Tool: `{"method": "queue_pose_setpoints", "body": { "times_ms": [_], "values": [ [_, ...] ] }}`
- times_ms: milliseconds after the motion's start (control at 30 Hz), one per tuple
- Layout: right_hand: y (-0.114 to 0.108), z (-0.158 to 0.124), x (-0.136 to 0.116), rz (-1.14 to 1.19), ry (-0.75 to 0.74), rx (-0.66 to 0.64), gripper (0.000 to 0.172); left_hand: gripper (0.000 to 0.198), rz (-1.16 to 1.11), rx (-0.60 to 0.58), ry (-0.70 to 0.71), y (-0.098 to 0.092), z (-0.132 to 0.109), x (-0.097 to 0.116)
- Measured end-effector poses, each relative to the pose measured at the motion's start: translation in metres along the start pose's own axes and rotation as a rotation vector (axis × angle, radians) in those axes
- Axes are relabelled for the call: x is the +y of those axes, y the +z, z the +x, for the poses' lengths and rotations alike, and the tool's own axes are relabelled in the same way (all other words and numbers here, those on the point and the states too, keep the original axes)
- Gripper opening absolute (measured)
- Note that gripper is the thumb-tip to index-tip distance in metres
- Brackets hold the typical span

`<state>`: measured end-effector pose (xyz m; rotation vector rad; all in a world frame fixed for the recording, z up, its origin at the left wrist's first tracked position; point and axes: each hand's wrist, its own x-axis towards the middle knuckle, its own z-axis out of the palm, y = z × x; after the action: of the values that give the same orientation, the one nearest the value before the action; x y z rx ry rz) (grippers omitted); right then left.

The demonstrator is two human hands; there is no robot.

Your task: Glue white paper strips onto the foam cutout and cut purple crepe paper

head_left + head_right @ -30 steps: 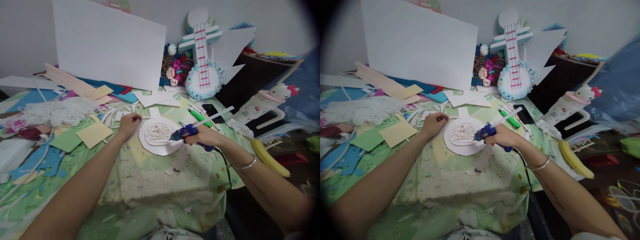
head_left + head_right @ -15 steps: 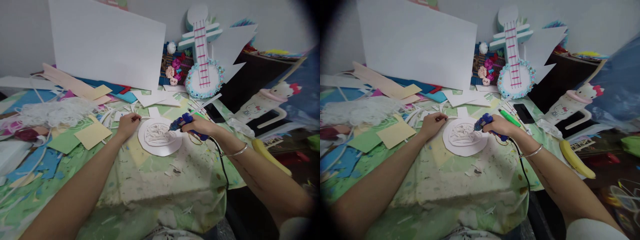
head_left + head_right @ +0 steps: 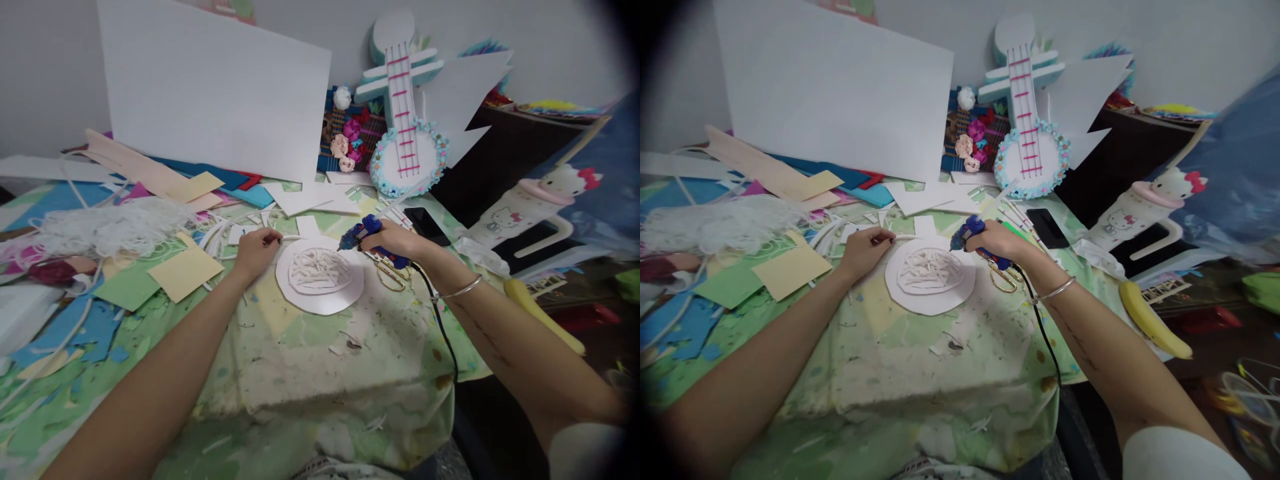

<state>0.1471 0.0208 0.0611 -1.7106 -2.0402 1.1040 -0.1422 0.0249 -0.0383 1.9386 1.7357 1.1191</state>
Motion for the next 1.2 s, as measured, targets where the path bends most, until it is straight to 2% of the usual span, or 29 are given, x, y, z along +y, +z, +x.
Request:
{"method": "queue_pose_setpoints", "body": {
  "times_ms": [167,367,600,800,1200],
  "values": [
    [0.003,0.005,-0.001,0.004,-0.001,-0.008,0.015,0.021,0.005,-0.007,-0.004,-0.001,0.000,0.002],
    [0.007,0.007,-0.014,-0.005,-0.002,0.020,0.015,0.021,-0.004,-0.011,-0.013,-0.001,0.000,0.001],
    [0.020,0.017,-0.036,-0.065,-0.092,-0.046,0.013,0.020,0.005,-0.008,-0.007,-0.001,-0.001,0.001],
    [0.028,0.025,-0.045,-0.081,-0.097,-0.077,0.014,0.019,-0.011,-0.002,0.000,0.000,-0.001,0.000],
    [0.046,0.021,-0.061,-0.118,-0.188,-0.166,0.016,0.022,-0.037,-0.011,0.001,0.001,0.000,-0.003]
  ]
}}
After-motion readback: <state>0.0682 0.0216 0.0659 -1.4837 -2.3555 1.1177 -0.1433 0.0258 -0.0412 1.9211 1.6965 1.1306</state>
